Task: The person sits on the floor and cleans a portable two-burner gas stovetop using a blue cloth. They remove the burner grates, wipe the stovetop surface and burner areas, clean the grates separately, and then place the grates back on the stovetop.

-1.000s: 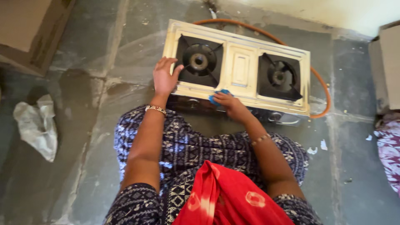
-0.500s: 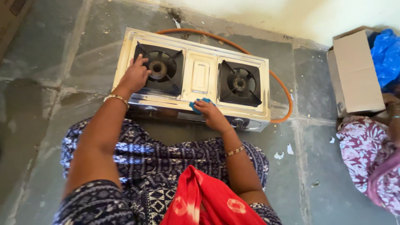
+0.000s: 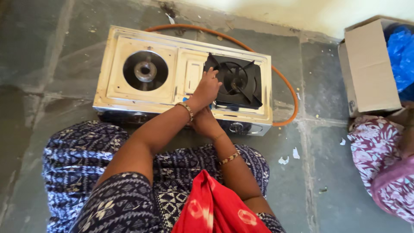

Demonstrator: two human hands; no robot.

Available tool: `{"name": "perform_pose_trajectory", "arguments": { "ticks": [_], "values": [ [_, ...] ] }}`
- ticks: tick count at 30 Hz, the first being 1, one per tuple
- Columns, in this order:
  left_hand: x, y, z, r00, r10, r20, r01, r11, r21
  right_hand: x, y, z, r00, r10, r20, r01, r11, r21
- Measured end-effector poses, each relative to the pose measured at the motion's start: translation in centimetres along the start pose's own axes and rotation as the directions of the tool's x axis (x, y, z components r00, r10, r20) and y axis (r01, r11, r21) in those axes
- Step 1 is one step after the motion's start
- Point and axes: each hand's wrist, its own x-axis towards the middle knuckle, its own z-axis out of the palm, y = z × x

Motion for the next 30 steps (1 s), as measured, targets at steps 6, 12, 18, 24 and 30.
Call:
{"name": "perform_pose_trajectory", "arguments": {
  "ticks": [6,12,18,24,30],
  "values": [
    [0.8,2.5,1.4,0.999,-0.037,-0.004,0.037,0.999,0.025,0.2,1.3,1.5,0.994,-0.061,-0.09,0.051,0.993,-0.107],
    [0.7,3.1,-1.1,0.999,-0.047,0.02,0.049,0.989,-0.14,0.2,2.0,1.5,0.992,-0.119,-0.048,0.11,0.982,-0.152],
    [-1.1,-1.2,-8.1,0.946,-0.316,-0.076,0.251,0.858,-0.448,-0.5,1.3,-2.4,0.986,0.092,-0.137,-0.053,0.964,0.261],
    [-8.2,-2.4,-15.0,0.739,-0.549,0.391,0.621,0.329,-0.712,0.1,-1.2,-6.0,0.841,0.54,0.024,-0.264,0.372,0.89],
    [-11.6,-0.6,-16.6,0.73,-0.52,0.443,0.57,0.107,-0.814,0.3,-2.7,-3.7,0.946,0.307,-0.102,-0.044,0.436,0.899]
  ]
}}
